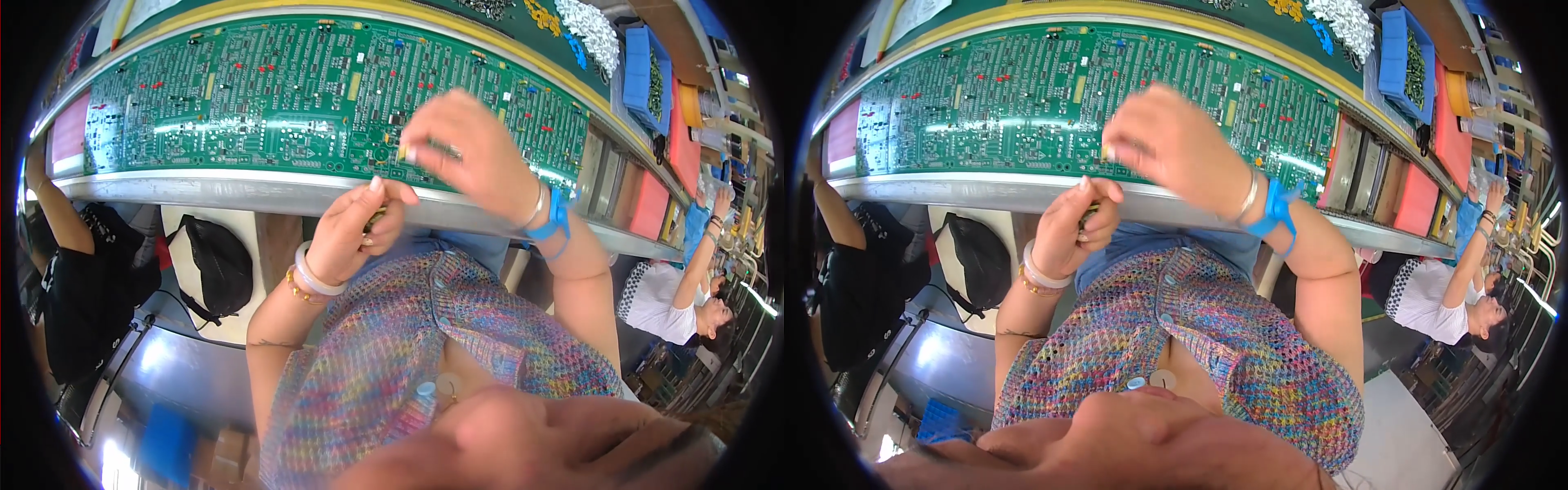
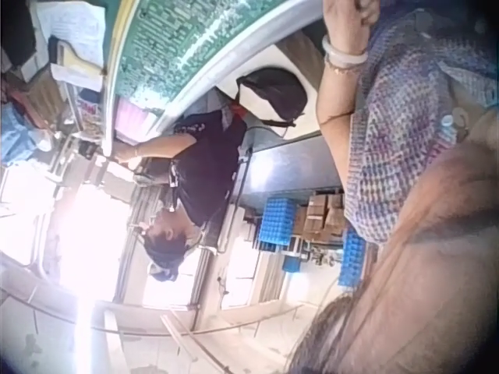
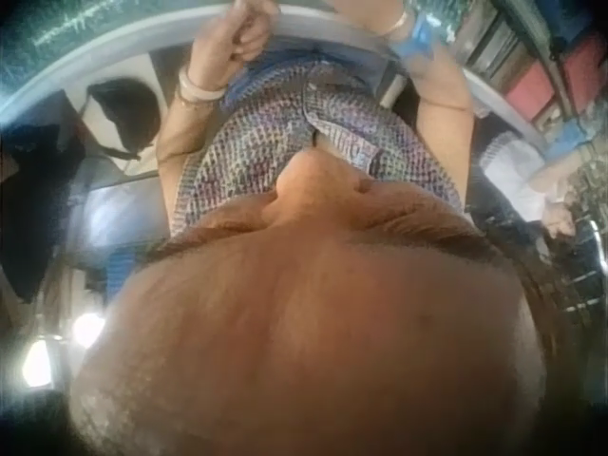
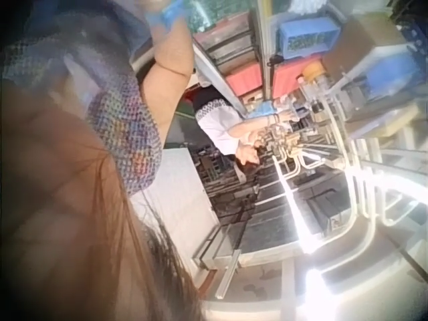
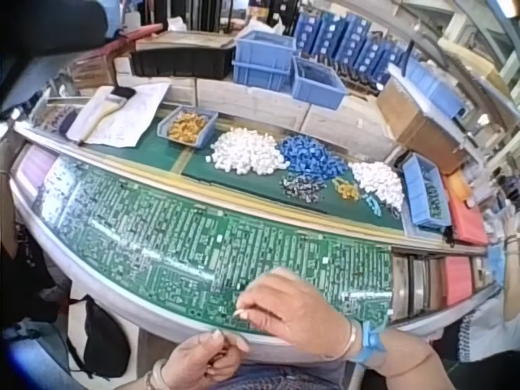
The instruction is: The person inserts and fixes small electronic components onto a printed circuit board by hand.
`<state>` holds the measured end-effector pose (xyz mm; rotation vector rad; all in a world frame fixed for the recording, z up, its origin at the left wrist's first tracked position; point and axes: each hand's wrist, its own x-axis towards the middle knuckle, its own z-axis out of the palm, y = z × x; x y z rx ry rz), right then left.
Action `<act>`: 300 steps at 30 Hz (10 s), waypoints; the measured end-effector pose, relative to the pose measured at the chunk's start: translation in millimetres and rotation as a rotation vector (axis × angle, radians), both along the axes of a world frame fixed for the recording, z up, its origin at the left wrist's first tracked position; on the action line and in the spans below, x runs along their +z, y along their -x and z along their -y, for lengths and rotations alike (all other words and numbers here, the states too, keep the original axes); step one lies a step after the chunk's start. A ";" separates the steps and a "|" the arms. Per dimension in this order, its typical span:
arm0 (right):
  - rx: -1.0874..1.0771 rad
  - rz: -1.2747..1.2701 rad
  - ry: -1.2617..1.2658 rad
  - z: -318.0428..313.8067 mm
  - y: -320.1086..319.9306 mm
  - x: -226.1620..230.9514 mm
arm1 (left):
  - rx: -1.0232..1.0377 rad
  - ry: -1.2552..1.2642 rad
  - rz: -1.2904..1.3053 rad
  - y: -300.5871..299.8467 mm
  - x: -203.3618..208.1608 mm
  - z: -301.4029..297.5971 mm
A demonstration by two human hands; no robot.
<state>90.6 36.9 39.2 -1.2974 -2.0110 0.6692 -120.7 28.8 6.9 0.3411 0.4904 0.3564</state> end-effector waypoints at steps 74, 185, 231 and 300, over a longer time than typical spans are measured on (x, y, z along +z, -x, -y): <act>-0.592 0.368 0.154 189.1 -116.4 -51.4 | -0.304 -1.231 -2.266 175.0 -4.3 -163.8; -0.613 0.125 -0.081 171.0 -125.3 -22.7 | -0.407 -0.189 -0.189 -157.0 -8.0 19.0; -0.447 -0.298 0.369 100.6 -121.3 -16.0 | -0.104 -1.897 -0.751 -108.4 1.4 8.2; -0.074 0.518 -0.065 75.6 -38.8 -48.5 | 0.277 0.197 0.157 -36.7 -17.3 -40.7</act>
